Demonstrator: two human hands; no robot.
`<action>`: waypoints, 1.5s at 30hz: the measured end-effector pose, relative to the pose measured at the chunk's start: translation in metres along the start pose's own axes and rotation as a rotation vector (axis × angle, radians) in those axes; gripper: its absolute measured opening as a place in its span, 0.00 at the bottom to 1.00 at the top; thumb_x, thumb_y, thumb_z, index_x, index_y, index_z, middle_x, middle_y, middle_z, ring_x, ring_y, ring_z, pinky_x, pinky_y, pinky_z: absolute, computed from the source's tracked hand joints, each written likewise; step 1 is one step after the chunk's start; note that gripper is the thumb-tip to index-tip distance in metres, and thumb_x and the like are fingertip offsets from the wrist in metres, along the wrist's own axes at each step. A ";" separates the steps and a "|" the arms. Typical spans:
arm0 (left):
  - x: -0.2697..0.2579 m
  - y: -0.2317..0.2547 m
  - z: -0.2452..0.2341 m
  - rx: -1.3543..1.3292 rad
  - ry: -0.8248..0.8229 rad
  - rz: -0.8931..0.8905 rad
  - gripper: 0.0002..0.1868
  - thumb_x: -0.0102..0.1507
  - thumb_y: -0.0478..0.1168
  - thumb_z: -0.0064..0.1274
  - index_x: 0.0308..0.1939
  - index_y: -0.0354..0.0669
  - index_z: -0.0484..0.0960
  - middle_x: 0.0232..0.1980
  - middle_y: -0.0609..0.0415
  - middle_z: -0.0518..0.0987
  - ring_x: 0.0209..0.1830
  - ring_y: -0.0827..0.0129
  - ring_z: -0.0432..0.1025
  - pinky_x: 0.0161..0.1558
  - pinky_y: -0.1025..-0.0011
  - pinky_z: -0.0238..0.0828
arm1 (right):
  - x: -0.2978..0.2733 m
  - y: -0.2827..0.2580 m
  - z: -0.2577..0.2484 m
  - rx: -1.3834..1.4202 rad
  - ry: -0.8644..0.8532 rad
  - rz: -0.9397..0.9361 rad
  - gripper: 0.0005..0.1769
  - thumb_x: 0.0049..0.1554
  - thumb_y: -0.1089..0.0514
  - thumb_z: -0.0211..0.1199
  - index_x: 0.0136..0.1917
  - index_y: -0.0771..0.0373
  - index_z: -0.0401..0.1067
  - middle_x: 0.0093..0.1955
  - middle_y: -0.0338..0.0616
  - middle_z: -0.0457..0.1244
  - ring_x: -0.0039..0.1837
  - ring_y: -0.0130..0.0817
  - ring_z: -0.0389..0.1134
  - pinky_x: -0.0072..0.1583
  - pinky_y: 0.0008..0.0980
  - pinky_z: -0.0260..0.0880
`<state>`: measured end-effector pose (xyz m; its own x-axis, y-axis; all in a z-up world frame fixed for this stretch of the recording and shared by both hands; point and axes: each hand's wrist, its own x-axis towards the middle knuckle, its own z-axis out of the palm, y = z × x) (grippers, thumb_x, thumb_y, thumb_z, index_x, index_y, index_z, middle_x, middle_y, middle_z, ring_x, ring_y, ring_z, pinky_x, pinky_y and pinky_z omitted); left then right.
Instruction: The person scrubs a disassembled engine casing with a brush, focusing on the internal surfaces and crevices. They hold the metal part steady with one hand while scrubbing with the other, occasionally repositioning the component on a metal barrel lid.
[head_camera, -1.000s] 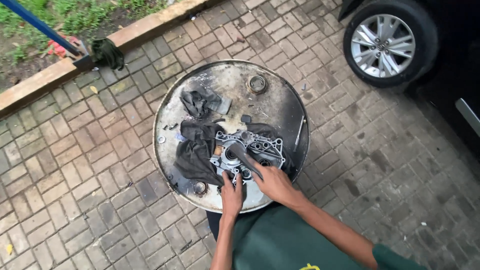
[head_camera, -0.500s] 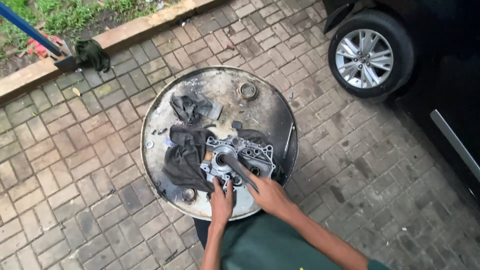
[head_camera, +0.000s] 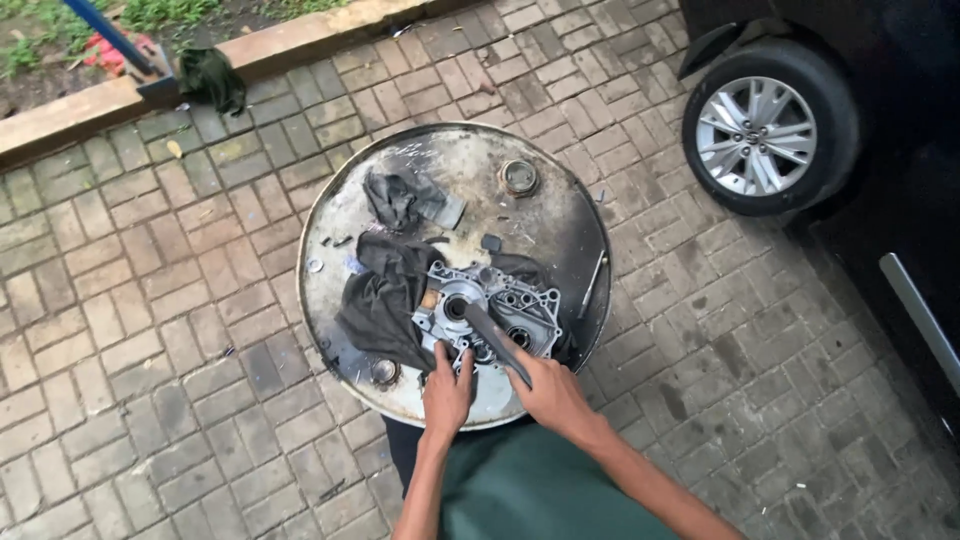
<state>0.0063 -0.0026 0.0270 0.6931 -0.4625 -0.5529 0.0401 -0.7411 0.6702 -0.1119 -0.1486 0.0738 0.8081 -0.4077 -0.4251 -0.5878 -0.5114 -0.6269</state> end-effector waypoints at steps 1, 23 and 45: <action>0.000 -0.002 -0.001 0.003 -0.003 -0.008 0.27 0.69 0.64 0.34 0.57 0.48 0.64 0.39 0.27 0.82 0.48 0.30 0.77 0.53 0.39 0.68 | 0.006 -0.010 0.000 0.004 -0.007 0.004 0.29 0.65 0.50 0.48 0.79 0.40 0.58 0.35 0.50 0.69 0.28 0.41 0.67 0.31 0.38 0.64; 0.005 -0.006 0.002 0.037 -0.026 -0.030 0.32 0.70 0.65 0.32 0.66 0.45 0.58 0.45 0.23 0.81 0.52 0.29 0.75 0.56 0.38 0.66 | 0.016 -0.042 -0.025 -0.092 -0.049 -0.001 0.28 0.64 0.49 0.49 0.77 0.48 0.61 0.47 0.61 0.70 0.47 0.59 0.74 0.46 0.52 0.74; 0.006 -0.010 -0.002 -0.040 -0.007 0.000 0.23 0.69 0.65 0.35 0.53 0.53 0.62 0.37 0.29 0.82 0.48 0.29 0.76 0.52 0.40 0.68 | 0.045 -0.081 -0.027 -0.185 -0.067 -0.006 0.28 0.63 0.47 0.48 0.76 0.43 0.61 0.52 0.59 0.71 0.55 0.63 0.72 0.55 0.60 0.72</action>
<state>0.0116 0.0028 0.0184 0.6884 -0.4656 -0.5562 0.0691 -0.7212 0.6893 -0.0287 -0.1460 0.1229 0.8090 -0.3560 -0.4678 -0.5746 -0.6465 -0.5018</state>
